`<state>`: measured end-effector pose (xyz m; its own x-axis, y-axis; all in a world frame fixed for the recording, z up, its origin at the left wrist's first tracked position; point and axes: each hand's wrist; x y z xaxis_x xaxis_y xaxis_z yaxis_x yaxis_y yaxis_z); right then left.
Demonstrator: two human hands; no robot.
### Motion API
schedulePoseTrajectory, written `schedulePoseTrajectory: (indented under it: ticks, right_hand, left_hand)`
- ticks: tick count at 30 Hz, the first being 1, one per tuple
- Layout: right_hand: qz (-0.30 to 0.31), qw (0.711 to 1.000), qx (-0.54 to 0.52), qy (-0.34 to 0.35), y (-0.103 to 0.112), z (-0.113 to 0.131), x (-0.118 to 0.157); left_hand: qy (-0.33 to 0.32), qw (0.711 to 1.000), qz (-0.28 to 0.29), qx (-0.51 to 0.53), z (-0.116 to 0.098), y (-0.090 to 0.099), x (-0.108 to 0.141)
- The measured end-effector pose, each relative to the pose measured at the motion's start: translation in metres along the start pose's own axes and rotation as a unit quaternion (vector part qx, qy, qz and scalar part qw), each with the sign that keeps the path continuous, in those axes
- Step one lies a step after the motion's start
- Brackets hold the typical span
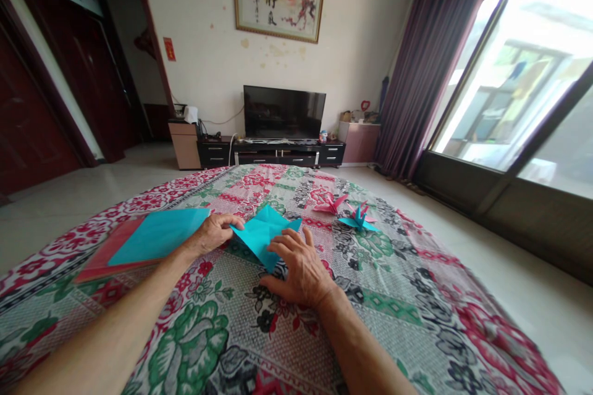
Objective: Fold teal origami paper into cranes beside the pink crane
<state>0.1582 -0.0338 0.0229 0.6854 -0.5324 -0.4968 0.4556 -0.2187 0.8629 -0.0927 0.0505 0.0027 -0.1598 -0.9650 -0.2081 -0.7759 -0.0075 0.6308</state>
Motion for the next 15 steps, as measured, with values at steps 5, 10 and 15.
schedulePoseTrajectory:
  ticks: [5, 10, 15]
  right_hand:
    - [-0.014, 1.000, 0.019, 0.007, -0.002, -0.003, -0.001]
    - [-0.012, 0.999, 0.023, 0.032, -0.004, -0.005, -0.001]
    - [0.008, 1.000, -0.010, 0.027, -0.005, -0.004, 0.002]
  left_hand:
    - [-0.005, 1.000, 0.000, -0.006, -0.001, -0.001, 0.000]
    - [-0.087, 0.994, 0.030, -0.054, -0.006, -0.003, 0.002]
    - [-0.104, 0.983, 0.077, -0.129, -0.017, 0.004, 0.005]
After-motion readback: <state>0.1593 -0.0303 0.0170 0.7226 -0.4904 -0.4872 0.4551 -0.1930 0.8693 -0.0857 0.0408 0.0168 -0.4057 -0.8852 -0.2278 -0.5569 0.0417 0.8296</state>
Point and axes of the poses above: each hand's wrist, its own x-axis away from the middle knuckle, its own y-axis out of the back of the hand, z = x × y, and after that the axes turned 9 degrees about y, right-handed
